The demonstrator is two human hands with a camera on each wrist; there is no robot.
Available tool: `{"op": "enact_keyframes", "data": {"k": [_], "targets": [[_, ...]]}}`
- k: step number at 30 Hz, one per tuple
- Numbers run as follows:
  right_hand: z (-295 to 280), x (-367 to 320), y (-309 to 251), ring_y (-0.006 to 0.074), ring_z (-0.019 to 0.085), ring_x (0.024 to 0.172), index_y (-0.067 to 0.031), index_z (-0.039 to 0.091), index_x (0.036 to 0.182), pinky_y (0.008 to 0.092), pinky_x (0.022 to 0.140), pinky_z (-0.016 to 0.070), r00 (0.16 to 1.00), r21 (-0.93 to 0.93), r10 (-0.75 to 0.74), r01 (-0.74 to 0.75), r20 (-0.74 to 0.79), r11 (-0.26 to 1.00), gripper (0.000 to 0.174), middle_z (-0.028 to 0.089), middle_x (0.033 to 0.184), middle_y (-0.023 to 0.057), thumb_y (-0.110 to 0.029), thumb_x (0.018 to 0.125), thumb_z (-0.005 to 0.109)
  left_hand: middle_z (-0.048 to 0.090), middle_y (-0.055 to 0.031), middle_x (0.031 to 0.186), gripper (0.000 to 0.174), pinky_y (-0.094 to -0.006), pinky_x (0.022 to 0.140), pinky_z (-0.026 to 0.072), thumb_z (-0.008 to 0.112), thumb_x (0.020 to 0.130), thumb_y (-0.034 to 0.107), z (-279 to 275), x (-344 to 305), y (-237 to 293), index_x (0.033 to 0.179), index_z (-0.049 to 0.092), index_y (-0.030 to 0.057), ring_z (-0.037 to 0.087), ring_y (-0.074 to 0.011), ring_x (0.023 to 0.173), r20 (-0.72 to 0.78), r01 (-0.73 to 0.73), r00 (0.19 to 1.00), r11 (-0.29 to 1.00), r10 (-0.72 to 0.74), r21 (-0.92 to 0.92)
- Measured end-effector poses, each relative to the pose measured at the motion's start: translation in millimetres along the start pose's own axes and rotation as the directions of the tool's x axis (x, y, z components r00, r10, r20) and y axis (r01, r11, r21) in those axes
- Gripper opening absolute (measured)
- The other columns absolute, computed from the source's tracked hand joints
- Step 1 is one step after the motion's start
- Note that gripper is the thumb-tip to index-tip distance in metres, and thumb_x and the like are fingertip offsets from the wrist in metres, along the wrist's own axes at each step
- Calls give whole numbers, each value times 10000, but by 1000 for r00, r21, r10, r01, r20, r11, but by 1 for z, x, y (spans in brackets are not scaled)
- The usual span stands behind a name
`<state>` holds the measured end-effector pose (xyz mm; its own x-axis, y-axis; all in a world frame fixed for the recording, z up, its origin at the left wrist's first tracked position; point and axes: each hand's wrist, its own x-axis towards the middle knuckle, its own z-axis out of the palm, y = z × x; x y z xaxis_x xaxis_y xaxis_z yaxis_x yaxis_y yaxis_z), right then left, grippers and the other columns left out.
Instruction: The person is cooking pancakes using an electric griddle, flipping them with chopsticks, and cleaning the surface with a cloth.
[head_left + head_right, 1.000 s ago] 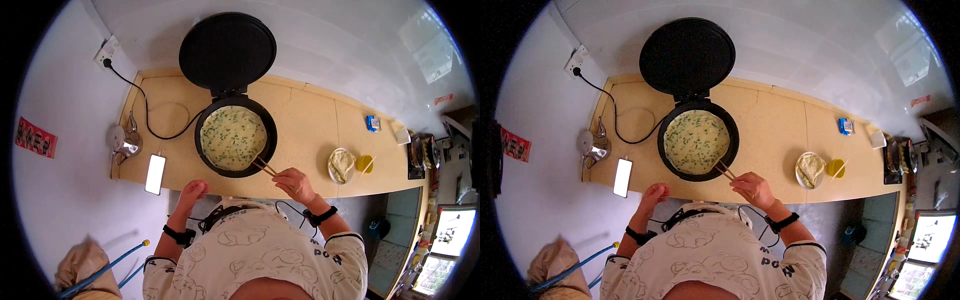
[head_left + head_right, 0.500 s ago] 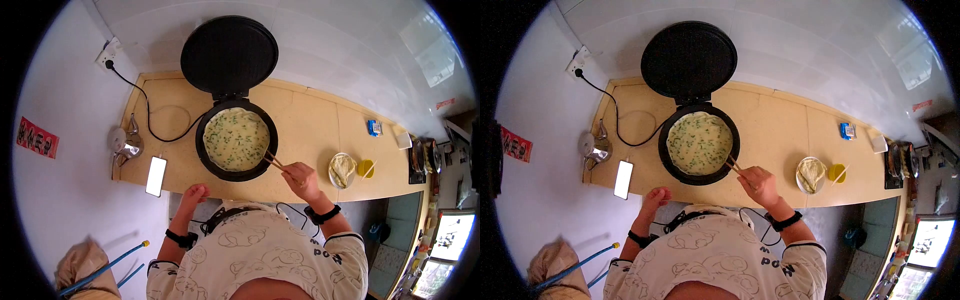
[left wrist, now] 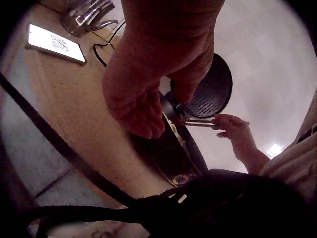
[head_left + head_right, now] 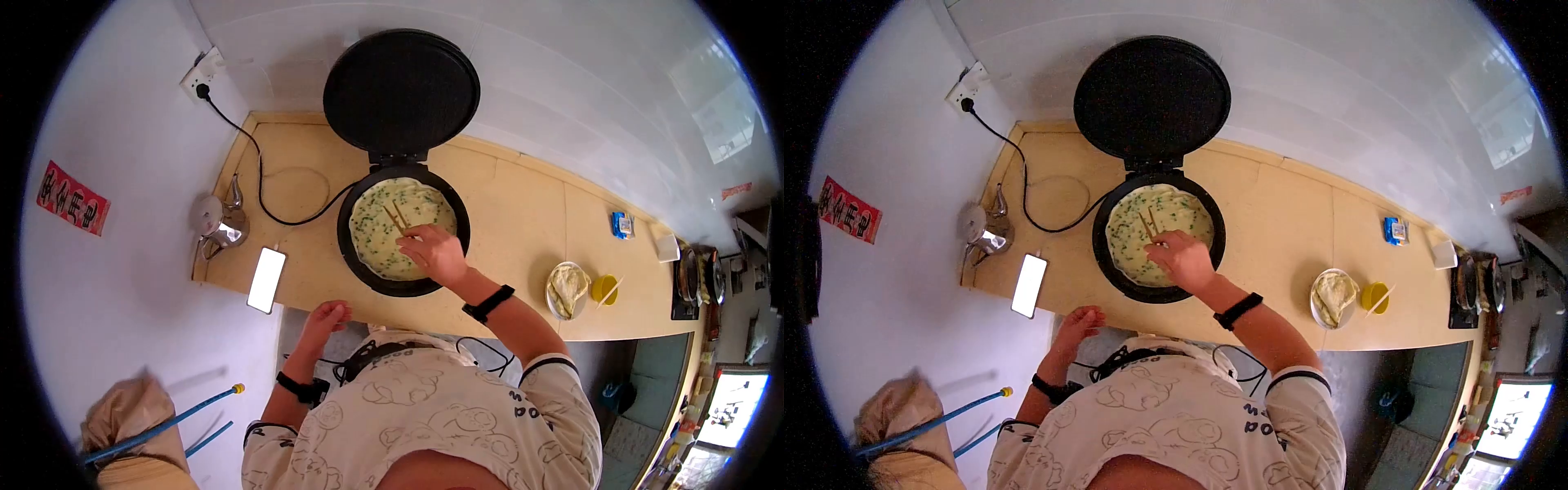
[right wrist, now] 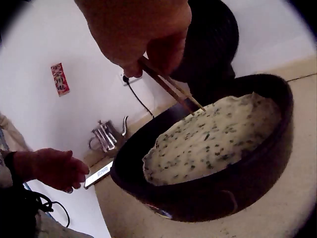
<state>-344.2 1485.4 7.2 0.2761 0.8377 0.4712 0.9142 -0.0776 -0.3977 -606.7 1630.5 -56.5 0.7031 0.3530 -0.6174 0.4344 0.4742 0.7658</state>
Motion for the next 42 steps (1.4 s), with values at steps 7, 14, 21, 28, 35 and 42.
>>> {"op": "enact_keyframes", "data": {"k": [7,14,21,28,35,42], "targets": [[41,0,-12,268,571,827,-133,619,921,365,624,497,986,-45,-116,122,120,992,235,572,934,82,-130,686,633,623,-21,969,324,-265,747,438,550,873,332,-13,-7,-8,1076,559,79,574,-110,869,-34,0,999,1000,0,-20],[41,-20,-27,263,560,838,-120,606,942,365,632,492,945,-38,-160,178,285,983,283,555,960,106,-128,660,623,624,-18,966,340,-261,747,437,557,868,339,-13,-14,-5,1084,557,76,573,-105,873,-56,13,998,1000,-13,-12],[12,-50,-43,263,568,810,-128,602,988,356,625,496,924,77,-201,186,326,980,263,574,957,87,-137,726,623,620,-22,980,342,-263,747,438,556,869,335,-18,-7,-12,1090,552,74,571,-107,879,-15,18,1000,1000,-18,-9],[-44,-66,-44,256,603,741,-90,632,948,344,589,503,980,70,195,-192,-38,979,218,603,863,96,-44,735,629,615,-45,1008,350,-286,763,450,536,880,339,-14,-1,-4,1105,550,71,574,-142,905,24,6,1000,999,-7,38],[-68,-83,-40,260,599,718,-75,637,942,338,594,494,917,-5,373,-377,-140,926,202,603,836,98,-34,745,640,617,-42,991,321,-287,757,453,531,885,316,-15,6,-3,1094,554,74,579,-143,893,42,25,999,998,-28,62],[-58,-93,-41,240,599,719,-72,637,937,331,594,501,954,-76,294,-298,-57,952,189,604,844,78,-72,747,642,614,-16,949,296,-260,735,439,536,883,303,-14,4,1,1069,561,74,566,-110,860,46,4,999,999,-6,41]]}}
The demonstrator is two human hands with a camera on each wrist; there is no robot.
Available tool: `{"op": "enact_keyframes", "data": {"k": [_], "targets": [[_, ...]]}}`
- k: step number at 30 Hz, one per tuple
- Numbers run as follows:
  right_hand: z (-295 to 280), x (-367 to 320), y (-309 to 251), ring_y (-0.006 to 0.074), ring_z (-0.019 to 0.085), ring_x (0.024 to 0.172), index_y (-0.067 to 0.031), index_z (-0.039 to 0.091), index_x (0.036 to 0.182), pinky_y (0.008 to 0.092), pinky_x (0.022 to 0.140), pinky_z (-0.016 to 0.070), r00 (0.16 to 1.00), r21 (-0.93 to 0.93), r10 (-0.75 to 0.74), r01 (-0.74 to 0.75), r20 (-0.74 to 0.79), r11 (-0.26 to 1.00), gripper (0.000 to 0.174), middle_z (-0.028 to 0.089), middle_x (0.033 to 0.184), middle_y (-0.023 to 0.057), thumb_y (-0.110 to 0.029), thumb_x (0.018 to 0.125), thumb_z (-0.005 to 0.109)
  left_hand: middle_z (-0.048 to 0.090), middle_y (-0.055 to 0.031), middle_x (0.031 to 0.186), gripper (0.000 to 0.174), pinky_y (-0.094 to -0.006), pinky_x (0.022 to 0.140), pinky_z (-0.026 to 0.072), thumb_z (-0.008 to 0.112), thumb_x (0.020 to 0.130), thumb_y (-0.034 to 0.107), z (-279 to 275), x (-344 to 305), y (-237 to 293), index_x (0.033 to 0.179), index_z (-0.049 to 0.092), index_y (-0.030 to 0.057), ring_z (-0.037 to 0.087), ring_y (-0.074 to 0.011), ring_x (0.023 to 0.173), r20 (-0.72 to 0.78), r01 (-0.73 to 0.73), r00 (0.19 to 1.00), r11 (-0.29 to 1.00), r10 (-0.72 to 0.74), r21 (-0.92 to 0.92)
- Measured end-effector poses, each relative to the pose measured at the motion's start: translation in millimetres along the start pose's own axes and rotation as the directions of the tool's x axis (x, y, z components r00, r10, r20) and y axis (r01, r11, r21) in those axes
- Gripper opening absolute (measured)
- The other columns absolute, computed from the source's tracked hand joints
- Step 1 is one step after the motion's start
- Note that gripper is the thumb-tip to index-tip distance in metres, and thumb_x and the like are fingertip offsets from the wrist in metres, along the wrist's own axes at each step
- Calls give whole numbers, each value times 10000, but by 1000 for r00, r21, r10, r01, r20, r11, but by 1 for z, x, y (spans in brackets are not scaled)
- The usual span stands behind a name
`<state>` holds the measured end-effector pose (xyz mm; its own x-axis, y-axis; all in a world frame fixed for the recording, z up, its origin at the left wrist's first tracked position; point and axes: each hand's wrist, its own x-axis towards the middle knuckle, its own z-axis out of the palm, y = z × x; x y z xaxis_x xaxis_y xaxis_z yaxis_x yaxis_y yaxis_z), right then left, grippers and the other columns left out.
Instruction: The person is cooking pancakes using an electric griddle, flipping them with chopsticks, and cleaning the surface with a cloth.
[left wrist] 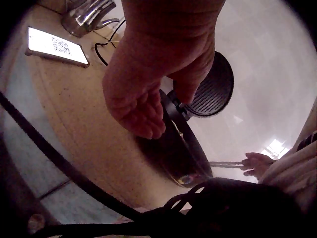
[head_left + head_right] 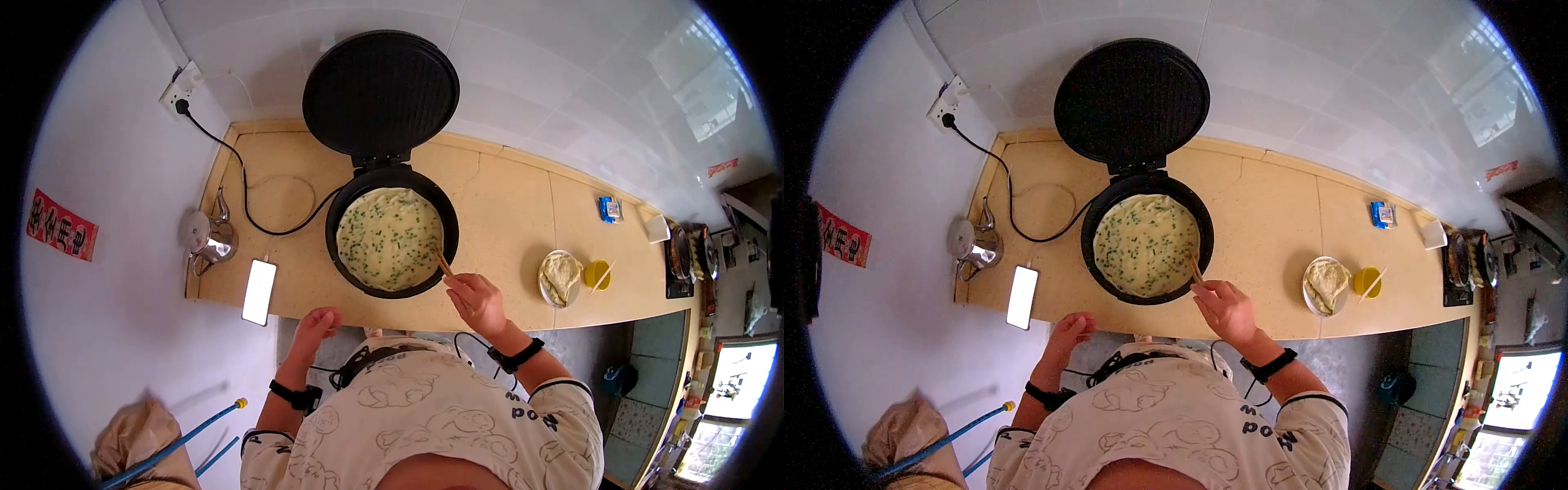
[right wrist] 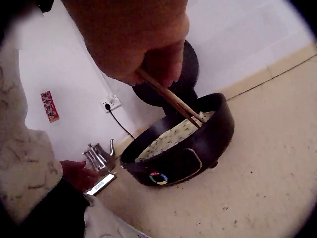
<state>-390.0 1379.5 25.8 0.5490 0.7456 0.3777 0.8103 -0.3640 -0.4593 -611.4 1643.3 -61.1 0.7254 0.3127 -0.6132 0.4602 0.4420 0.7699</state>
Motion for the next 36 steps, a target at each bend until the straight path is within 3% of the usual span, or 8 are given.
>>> {"op": "enact_keyframes", "data": {"k": [17,26,31,36], "targets": [[11,30,37,249,595,718,-76,633,904,332,579,501,993,-72,-114,117,37,991,158,603,848,79,-69,747,622,622,-19,984,307,-260,749,435,554,872,315,1,-5,-1,1079,556,88,568,-104,864,-56,25,998,999,-27,-36],[39,77,9,256,598,733,-85,639,892,348,615,501,988,66,-152,154,-32,986,155,603,873,90,-76,739,623,623,-41,993,345,-284,760,443,536,878,351,1,-2,-7,1099,558,86,574,-134,887,-64,5,998,1000,-5,-3],[84,95,8,256,580,821,-107,631,931,351,635,501,946,-13,-316,317,74,948,231,579,909,84,-100,701,625,617,-43,1006,353,-287,770,445,529,883,349,-2,-3,-4,1113,546,83,573,-135,892,-64,7,998,1000,-7,-4],[102,89,-4,262,564,832,-125,617,957,348,634,500,906,-27,-388,398,171,917,289,552,945,86,-94,670,614,609,-43,1021,364,-289,779,448,529,883,352,-8,-7,-7,1119,536,76,571,-133,898,-72,-10,997,1000,8,-25]]}}
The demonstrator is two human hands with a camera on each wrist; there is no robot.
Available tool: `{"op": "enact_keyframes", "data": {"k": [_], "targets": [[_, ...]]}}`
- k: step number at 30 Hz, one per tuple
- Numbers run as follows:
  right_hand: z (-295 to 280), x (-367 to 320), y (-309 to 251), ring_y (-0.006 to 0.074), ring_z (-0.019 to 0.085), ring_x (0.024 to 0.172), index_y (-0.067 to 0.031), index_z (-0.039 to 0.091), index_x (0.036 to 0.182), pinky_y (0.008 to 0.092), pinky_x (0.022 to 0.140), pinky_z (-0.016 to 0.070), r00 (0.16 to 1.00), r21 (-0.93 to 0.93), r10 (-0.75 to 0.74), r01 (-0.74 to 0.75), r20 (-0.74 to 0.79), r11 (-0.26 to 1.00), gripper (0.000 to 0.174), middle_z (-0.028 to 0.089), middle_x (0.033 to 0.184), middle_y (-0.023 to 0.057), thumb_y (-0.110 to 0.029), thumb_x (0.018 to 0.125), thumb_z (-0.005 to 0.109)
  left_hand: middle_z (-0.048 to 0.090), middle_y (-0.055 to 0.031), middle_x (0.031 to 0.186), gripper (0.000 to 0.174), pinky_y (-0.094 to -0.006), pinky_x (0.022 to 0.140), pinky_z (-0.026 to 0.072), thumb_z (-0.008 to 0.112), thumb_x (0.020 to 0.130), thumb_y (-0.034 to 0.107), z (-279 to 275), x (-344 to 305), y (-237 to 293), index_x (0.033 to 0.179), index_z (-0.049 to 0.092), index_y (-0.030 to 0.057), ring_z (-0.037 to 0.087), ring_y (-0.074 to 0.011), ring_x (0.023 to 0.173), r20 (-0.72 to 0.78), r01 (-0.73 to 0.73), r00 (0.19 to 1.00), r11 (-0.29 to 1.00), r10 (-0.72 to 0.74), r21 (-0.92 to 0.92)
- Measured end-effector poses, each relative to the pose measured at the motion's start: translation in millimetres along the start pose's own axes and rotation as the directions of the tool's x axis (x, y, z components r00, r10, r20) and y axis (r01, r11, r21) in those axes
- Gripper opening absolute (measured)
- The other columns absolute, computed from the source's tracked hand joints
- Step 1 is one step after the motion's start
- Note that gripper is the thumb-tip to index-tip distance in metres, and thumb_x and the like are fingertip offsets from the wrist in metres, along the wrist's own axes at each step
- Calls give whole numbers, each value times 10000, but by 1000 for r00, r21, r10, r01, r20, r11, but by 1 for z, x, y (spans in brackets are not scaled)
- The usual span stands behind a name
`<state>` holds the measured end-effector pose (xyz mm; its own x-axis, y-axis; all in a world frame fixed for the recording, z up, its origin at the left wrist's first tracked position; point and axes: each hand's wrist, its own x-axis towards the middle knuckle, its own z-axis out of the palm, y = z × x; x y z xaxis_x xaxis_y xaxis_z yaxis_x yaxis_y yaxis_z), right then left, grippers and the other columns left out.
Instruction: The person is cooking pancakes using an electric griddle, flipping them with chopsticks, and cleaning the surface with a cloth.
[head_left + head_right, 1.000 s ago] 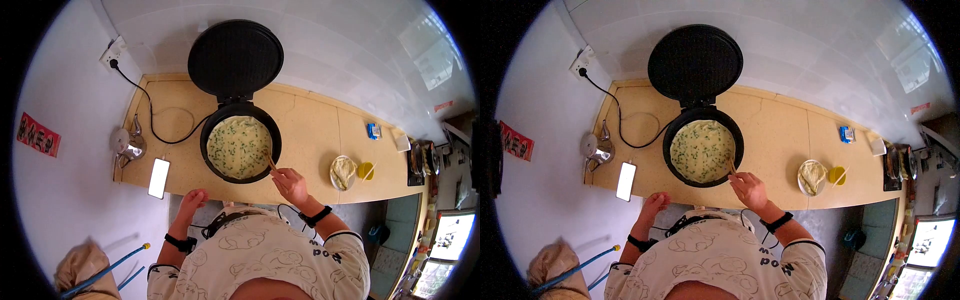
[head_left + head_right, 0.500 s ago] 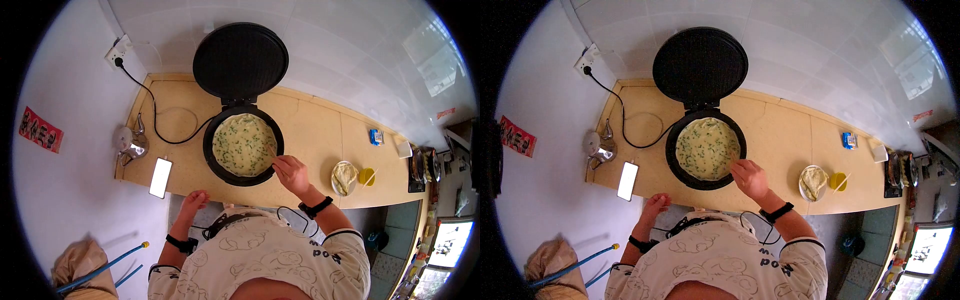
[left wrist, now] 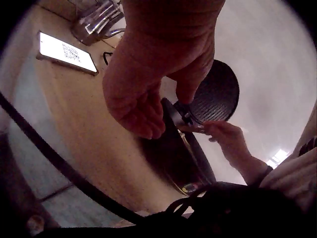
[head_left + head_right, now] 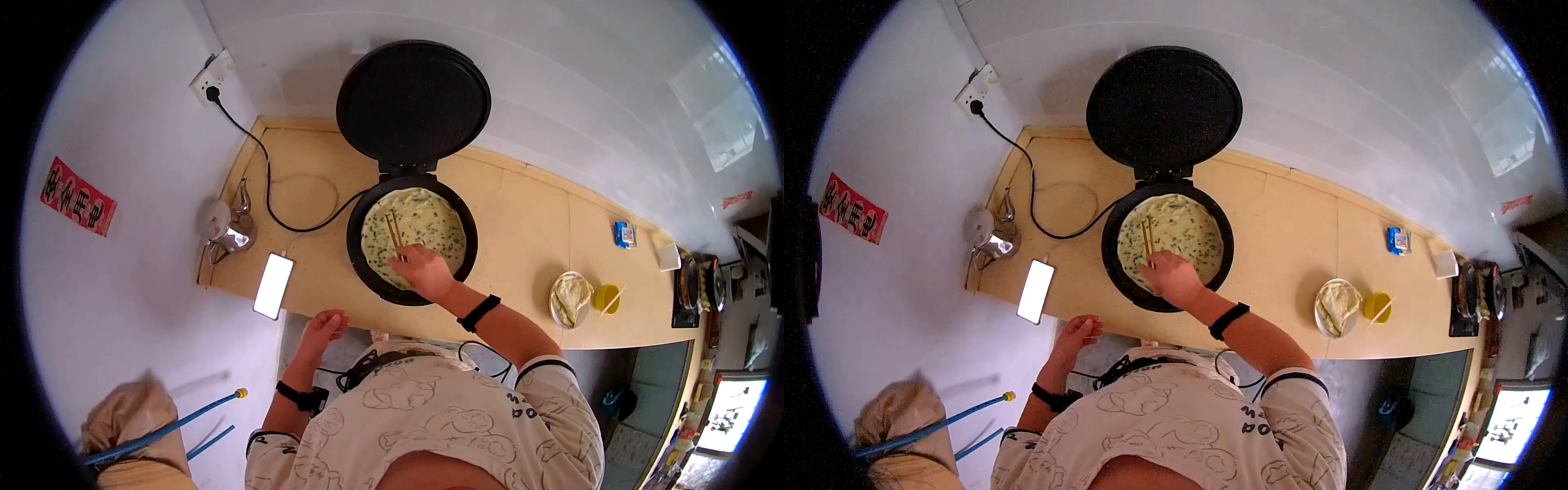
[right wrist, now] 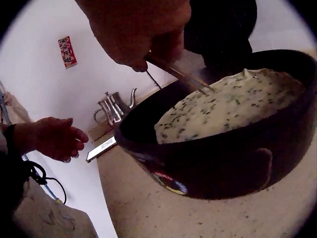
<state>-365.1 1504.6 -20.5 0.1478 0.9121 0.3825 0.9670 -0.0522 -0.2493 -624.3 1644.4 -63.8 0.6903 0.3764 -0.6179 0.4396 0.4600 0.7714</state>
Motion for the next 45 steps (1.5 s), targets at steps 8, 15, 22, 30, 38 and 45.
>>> {"op": "enact_keyframes", "data": {"k": [8,15,22,30,38,45], "targets": [[-5,-20,-20,245,552,854,-114,605,970,335,648,498,990,88,-78,67,121,994,319,551,954,94,-118,651,619,611,-39,1010,349,-280,767,440,518,889,344,0,-1,3,1107,535,72,570,-130,896,-2,19,1000,1000,-19,3],[-54,-53,-27,232,577,770,-93,623,963,333,613,498,998,179,51,-47,-22,983,257,593,903,82,-71,707,640,615,-34,995,346,-280,758,440,519,888,346,0,8,5,1100,540,74,573,-129,887,36,24,999,1000,-24,19],[-85,-87,-28,235,593,711,-56,633,916,324,574,503,932,84,338,-329,-134,941,178,600,829,83,-57,738,640,619,-23,985,328,-283,754,441,531,881,349,3,16,5,1085,559,93,576,-133,885,58,25,998,999,-27,24],[-69,-83,3,245,590,710,-77,634,902,331,582,504,938,25,314,-314,-147,949,143,589,848,83,-88,760,617,619,-4,960,315,-287,755,436,540,873,361,10,13,13,1063,576,112,575,-124,886,57,-3,998,999,1,41],[-75,-50,25,266,589,720,-73,628,889,347,594,504,952,26,239,-238,-192,971,152,597,866,93,-77,737,639,620,-10,981,304,-275,756,436,514,891,332,11,8,6,1088,564,106,578,-117,891,15,17,1000,999,-17,32],[-36,-11,11,275,594,769,-91,633,896,356,623,506,989,111,70,-56,-131,992,189,600,888,97,-90,707,642,621,-25,987,311,-267,759,439,518,892,324,11,4,3,1091,561,88,576,-121,889,4,24,1000,1000,-24,17]]}}
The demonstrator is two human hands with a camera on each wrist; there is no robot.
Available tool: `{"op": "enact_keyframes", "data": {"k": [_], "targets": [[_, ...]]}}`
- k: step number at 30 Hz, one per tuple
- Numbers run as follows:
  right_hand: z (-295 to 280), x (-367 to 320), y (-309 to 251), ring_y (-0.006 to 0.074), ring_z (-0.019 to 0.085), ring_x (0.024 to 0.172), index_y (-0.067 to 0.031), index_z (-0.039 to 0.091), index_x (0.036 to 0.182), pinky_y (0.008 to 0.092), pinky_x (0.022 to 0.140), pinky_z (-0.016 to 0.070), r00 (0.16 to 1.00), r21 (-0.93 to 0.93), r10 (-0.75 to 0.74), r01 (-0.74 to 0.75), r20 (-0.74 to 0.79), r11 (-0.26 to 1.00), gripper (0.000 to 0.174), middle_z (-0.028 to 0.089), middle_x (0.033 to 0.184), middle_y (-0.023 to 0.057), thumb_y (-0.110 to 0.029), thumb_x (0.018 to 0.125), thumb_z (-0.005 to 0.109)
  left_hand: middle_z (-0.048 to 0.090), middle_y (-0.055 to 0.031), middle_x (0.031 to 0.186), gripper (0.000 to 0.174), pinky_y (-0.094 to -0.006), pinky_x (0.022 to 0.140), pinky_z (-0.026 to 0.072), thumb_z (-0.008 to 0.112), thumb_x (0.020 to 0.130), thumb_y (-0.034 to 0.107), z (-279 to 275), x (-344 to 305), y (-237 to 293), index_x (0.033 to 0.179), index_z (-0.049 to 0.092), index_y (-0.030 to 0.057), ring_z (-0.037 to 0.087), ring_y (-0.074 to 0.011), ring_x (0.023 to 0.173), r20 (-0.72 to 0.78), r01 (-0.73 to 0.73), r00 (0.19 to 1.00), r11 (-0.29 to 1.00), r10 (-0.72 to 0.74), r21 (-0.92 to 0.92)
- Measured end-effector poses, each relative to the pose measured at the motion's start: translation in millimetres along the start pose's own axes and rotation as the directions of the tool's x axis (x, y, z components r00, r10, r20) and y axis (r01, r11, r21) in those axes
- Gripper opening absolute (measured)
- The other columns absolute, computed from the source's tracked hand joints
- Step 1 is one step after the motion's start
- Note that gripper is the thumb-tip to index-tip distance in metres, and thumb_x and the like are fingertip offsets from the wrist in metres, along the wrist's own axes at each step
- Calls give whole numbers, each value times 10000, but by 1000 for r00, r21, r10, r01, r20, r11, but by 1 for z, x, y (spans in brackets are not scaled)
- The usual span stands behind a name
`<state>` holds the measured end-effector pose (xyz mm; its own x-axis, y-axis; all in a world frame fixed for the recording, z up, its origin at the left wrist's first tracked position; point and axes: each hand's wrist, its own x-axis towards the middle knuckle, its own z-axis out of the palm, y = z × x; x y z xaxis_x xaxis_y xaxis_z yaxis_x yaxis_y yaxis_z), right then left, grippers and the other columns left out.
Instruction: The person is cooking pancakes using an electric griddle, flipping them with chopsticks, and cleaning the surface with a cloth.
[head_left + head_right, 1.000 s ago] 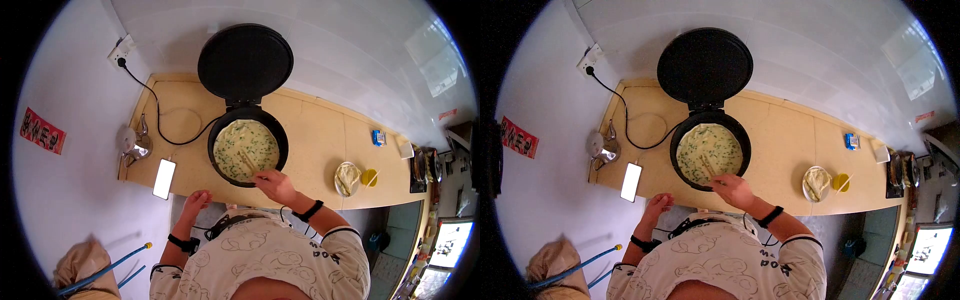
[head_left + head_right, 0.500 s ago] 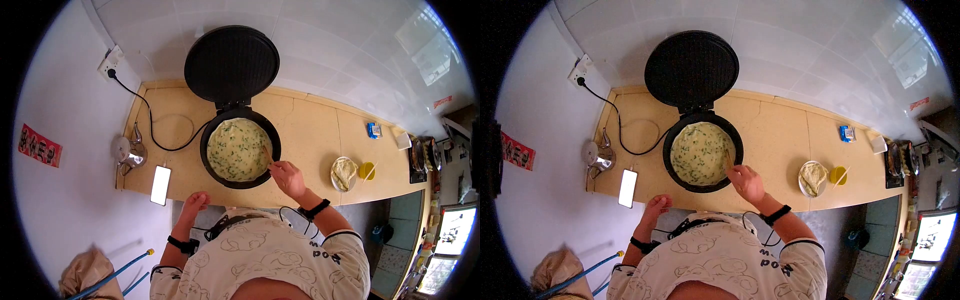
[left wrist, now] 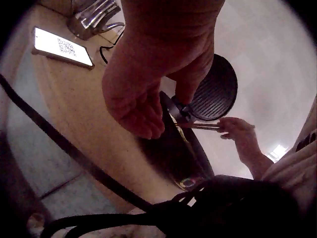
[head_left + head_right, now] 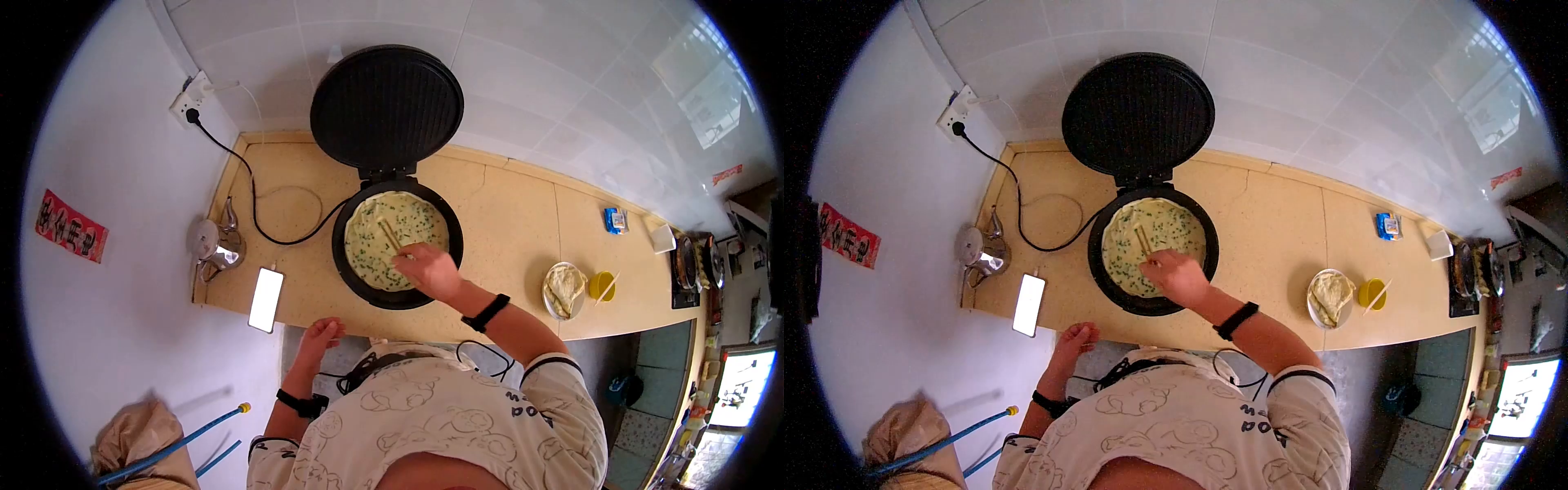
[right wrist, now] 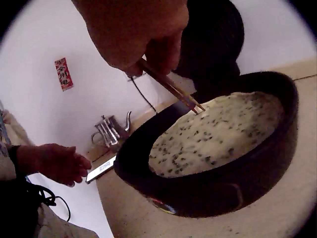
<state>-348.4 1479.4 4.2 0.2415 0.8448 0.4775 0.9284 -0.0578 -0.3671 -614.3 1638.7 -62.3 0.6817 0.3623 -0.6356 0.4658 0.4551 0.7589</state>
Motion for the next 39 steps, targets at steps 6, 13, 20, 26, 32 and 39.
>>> {"op": "enact_keyframes", "data": {"k": [6,13,20,26,32,39], "targets": [[37,-5,-15,283,573,813,-81,588,958,364,633,500,986,52,-77,70,149,996,333,571,911,106,-72,629,635,620,-35,1000,316,-277,767,443,516,894,316,-2,-3,3,1102,551,82,574,-130,900,-5,-4,1000,1000,4,4],[13,-36,-30,282,554,849,-102,582,974,359,666,492,952,151,-141,102,272,983,340,565,928,89,-66,639,621,615,-45,1005,334,-281,774,442,512,894,330,-3,-7,3,1112,544,78,570,-138,909,4,-10,1000,1000,10,6],[-26,-58,-35,254,575,789,-94,627,932,347,626,496,984,129,-31,8,173,992,229,594,954,79,-72,705,642,613,-38,999,357,-283,756,446,526,885,346,-6,0,-3,1107,540,67,572,-134,887,34,-27,999,1000,27,5],[-45,-65,-25,236,577,720,-97,641,897,330,576,494,979,-44,203,-204,-26,978,167,592,900,68,-64,734,620,618,-30,979,326,-285,743,451,545,875,345,-4,4,-4,1076,557,88,580,-129,873,40,-6,999,1000,6,10],[-28,-71,-16,238,561,739,-108,623,923,337,586,492,979,-140,205,-202,4,969,211,571,892,74,-66,715,624,619,-31,975,313,-283,747,457,550,875,332,-1,7,-6,1073,558,88,583,-129,879,49,3,999,1000,-3,-8],[-14,-45,9,254,554,773,-109,613,952,340,607,494,992,-178,127,-123,14,976,266,566,909,93,-58,692,628,614,-35,999,333,-285,758,454,531,885,331,1,-2,-5,1100,546,77,581,-133,894,42,-15,999,1000,14,10]]}}
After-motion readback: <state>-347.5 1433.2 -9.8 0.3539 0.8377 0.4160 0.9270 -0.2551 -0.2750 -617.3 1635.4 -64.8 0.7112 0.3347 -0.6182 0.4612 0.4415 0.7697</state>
